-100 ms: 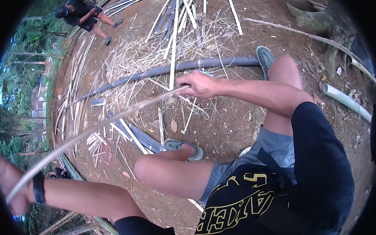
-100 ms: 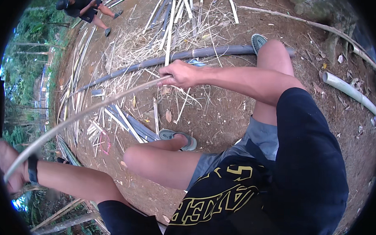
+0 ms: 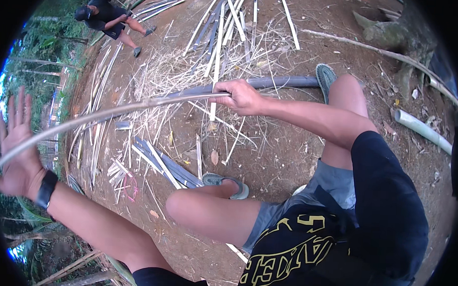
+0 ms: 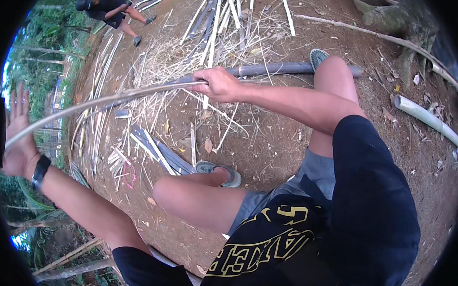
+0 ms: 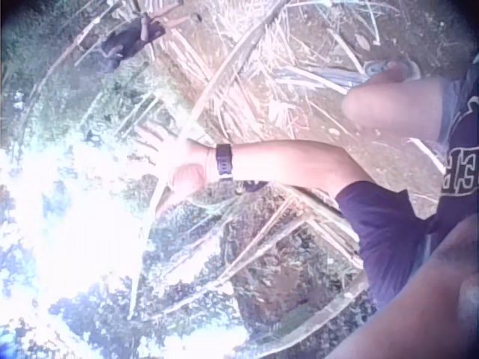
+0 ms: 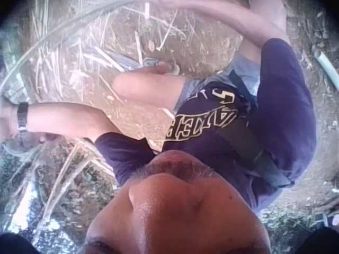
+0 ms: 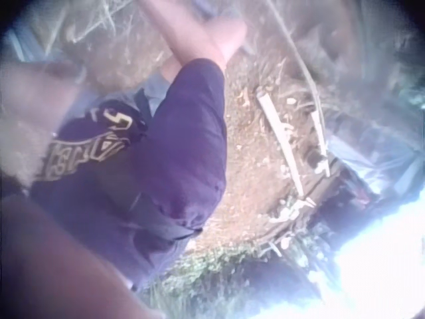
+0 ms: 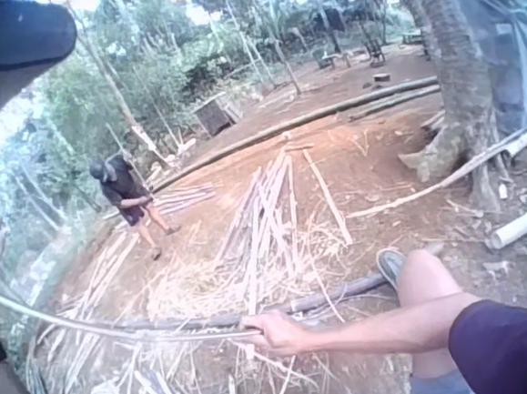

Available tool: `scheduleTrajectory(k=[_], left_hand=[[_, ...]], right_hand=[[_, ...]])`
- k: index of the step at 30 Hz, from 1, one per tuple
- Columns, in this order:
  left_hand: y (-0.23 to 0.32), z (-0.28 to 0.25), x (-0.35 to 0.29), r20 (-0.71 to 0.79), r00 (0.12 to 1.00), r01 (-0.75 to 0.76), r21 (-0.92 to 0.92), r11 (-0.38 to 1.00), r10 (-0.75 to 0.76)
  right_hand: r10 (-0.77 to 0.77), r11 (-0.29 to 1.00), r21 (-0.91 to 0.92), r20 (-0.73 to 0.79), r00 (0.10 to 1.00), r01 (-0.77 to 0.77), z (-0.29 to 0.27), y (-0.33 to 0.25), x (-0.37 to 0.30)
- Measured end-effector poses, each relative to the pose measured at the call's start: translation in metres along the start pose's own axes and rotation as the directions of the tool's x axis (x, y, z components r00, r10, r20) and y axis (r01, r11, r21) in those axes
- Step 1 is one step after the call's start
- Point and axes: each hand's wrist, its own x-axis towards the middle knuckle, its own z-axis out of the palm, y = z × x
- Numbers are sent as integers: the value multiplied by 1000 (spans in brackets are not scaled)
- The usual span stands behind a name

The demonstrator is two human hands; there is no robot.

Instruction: The person sits on the ground and uses a machete to split a long bamboo pole into thin strips. They hold the bamboo with one hand and strike it with the machete in the other, repeatedly splitting the material into smaller pieces.

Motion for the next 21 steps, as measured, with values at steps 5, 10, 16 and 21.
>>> scheduleTrajectory(k=[5, 10, 16, 21], left_hand=[[-125, -47, -36, 150, 923, 283, 363, 888, -355], [-267, -41, -159, 149, 698, 426, 699, 574, -700], [-352, -30, -255, 163, 628, 376, 792, 480, -761], [-335, 7, -280, 22, 709, 437, 770, 465, -705]], right_hand=[[116, 992, -38, -115, 987, -121, -27, -18, 27], [253, 964, 134, -207, 945, -228, -36, -16, 45], [405, 769, 604, -206, 891, -210, -51, -8, 66], [550, 615, 765, -245, 798, -189, -71, 10, 77]])
